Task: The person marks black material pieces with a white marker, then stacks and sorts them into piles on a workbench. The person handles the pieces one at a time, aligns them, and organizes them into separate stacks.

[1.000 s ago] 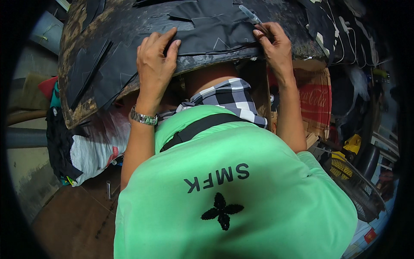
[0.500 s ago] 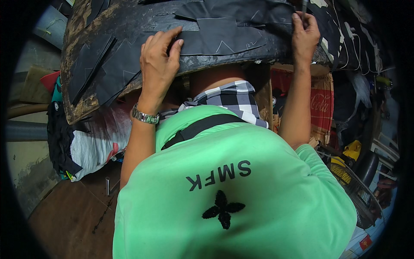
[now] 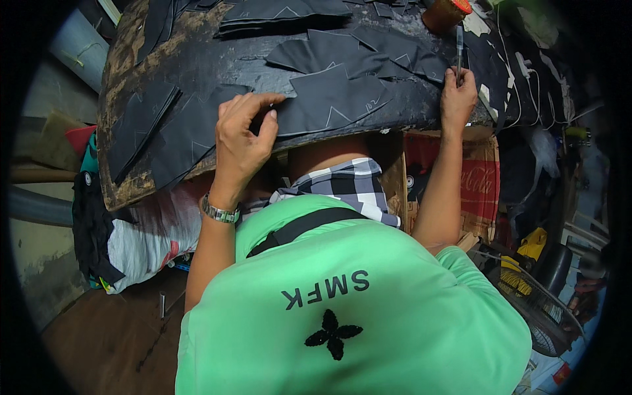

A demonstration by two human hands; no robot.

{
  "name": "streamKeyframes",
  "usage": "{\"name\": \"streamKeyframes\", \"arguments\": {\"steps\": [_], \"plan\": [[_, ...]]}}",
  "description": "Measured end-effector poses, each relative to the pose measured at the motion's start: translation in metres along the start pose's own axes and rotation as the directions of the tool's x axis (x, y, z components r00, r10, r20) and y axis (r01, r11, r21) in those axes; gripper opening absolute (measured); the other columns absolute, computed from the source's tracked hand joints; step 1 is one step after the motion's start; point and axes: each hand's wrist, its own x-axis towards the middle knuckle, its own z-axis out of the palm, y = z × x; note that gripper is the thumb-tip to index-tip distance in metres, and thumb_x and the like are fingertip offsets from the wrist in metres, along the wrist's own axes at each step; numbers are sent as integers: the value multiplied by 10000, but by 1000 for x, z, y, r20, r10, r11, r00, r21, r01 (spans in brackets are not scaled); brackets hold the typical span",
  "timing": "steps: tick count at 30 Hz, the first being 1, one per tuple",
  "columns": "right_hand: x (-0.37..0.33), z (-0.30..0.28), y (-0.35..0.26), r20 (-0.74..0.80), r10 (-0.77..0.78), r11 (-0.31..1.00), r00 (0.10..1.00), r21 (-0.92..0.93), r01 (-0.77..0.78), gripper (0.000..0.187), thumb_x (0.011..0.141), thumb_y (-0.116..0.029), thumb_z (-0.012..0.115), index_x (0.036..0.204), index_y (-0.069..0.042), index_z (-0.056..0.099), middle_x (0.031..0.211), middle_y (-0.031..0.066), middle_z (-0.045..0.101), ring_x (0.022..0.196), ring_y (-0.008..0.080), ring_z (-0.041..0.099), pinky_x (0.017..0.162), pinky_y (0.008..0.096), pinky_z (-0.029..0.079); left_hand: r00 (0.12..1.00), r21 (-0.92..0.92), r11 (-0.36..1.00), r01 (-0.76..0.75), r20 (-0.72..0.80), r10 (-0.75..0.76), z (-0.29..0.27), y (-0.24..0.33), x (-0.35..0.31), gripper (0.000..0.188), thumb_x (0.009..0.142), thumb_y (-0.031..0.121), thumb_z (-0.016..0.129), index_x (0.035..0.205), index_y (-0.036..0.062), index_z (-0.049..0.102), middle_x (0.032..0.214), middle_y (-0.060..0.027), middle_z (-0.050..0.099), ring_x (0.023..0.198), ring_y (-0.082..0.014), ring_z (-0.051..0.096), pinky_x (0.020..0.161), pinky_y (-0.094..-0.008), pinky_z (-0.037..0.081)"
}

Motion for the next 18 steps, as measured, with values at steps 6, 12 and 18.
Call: {"name": "streamKeyframes", "arguments": {"steps": [6, 12, 18], "plan": [[-5, 2, -5, 29, -67, 997, 997, -26, 68, 139, 924, -131, 583, 958, 3, 587, 851, 221, 651, 808, 410, 640, 729, 448, 488, 988, -176, 973, 147, -29, -154, -2, -1, -2, 152, 814, -1, 616, 935, 15, 707, 879, -114, 696, 849, -260, 637, 847, -353, 470], [-7, 4, -8, 12, 21, 1000, 1000, 21, -21, 153, 881, -111, 618, 975, 8, 593, 902, 220, 668, 837, 419, 648, 738, 456, 495, 988, -100, 985, 140, -45, -145, 3, 4, -1, 165, 869, -20, 601, 993, 1, 708, 864, -103, 663, 829, -236, 610, 826, -327, 458], [-6, 4, -7, 5, 13, 1000, 1000, 26, -14, 141, 881, -110, 616, 958, 6, 595, 894, 224, 663, 835, 426, 642, 737, 462, 489, 996, -56, 996, 75, -33, -77, 5, 3, 1, 186, 866, -28, 606, 1007, 26, 715, 838, -100, 641, 828, -252, 596, 832, -333, 450]]}}
